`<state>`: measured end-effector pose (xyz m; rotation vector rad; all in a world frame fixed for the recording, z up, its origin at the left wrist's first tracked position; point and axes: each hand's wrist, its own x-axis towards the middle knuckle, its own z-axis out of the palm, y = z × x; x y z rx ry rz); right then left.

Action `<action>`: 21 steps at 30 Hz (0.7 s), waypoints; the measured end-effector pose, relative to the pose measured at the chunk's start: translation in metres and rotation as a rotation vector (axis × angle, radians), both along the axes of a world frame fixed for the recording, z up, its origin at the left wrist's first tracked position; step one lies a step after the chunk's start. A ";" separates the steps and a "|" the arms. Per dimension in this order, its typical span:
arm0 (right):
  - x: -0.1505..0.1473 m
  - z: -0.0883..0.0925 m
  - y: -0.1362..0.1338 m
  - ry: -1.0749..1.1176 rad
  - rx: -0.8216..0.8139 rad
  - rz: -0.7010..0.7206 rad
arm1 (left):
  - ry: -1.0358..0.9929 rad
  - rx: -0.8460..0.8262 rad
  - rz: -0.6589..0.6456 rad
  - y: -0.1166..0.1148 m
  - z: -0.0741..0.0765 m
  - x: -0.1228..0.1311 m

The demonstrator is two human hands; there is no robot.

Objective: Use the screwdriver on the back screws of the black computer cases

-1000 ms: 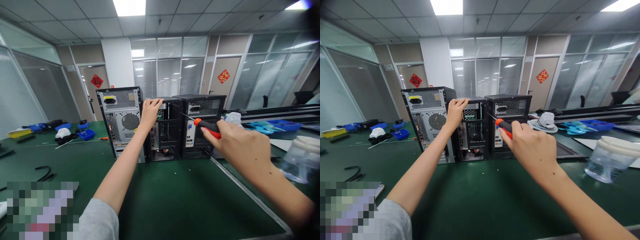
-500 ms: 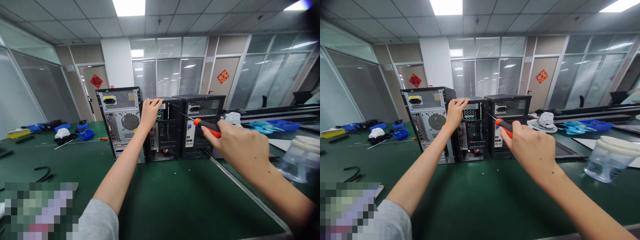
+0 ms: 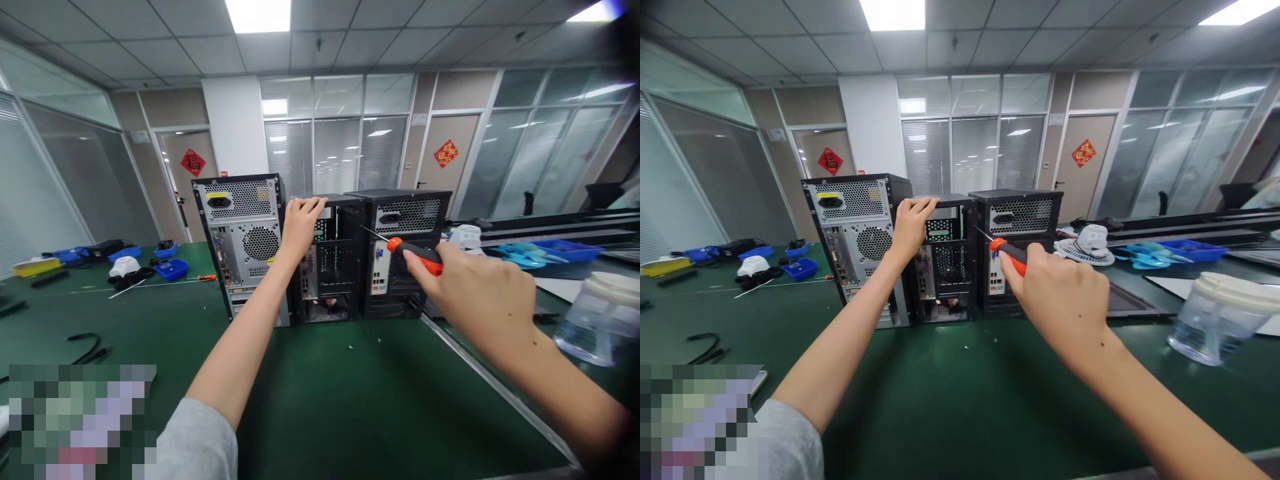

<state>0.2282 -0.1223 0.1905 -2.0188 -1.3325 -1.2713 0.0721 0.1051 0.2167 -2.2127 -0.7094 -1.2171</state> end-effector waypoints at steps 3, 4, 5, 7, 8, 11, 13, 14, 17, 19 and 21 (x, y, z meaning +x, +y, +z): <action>0.000 0.000 0.000 -0.011 -0.003 -0.018 | -0.002 -0.001 -0.007 0.000 0.000 0.000; 0.000 0.001 0.001 -0.019 -0.004 -0.025 | -0.002 -0.002 -0.010 0.000 0.000 0.000; 0.001 0.001 0.001 -0.025 -0.003 -0.030 | -0.003 -0.002 -0.012 0.001 0.000 0.000; 0.001 0.001 0.001 -0.027 -0.002 -0.037 | -0.005 0.000 -0.013 0.002 -0.001 0.000; 0.001 0.002 0.001 -0.024 -0.006 -0.039 | -0.006 0.002 -0.013 0.003 -0.001 0.000; 0.000 0.004 0.001 0.002 -0.026 -0.052 | -0.003 0.009 -0.010 0.003 -0.001 0.000; -0.002 0.005 0.000 0.026 -0.050 -0.055 | -0.002 0.013 -0.008 0.002 -0.001 0.000; -0.002 0.006 0.000 0.037 -0.063 -0.055 | -0.001 0.014 -0.006 0.002 -0.001 0.000; -0.003 0.008 -0.002 0.063 -0.093 -0.054 | -0.001 0.013 -0.005 0.002 -0.001 0.000; -0.003 0.009 -0.002 0.076 -0.101 -0.053 | -0.002 0.008 -0.010 0.002 -0.001 0.000; -0.002 0.010 -0.003 0.091 -0.111 -0.051 | -0.003 0.001 -0.014 0.002 -0.001 0.000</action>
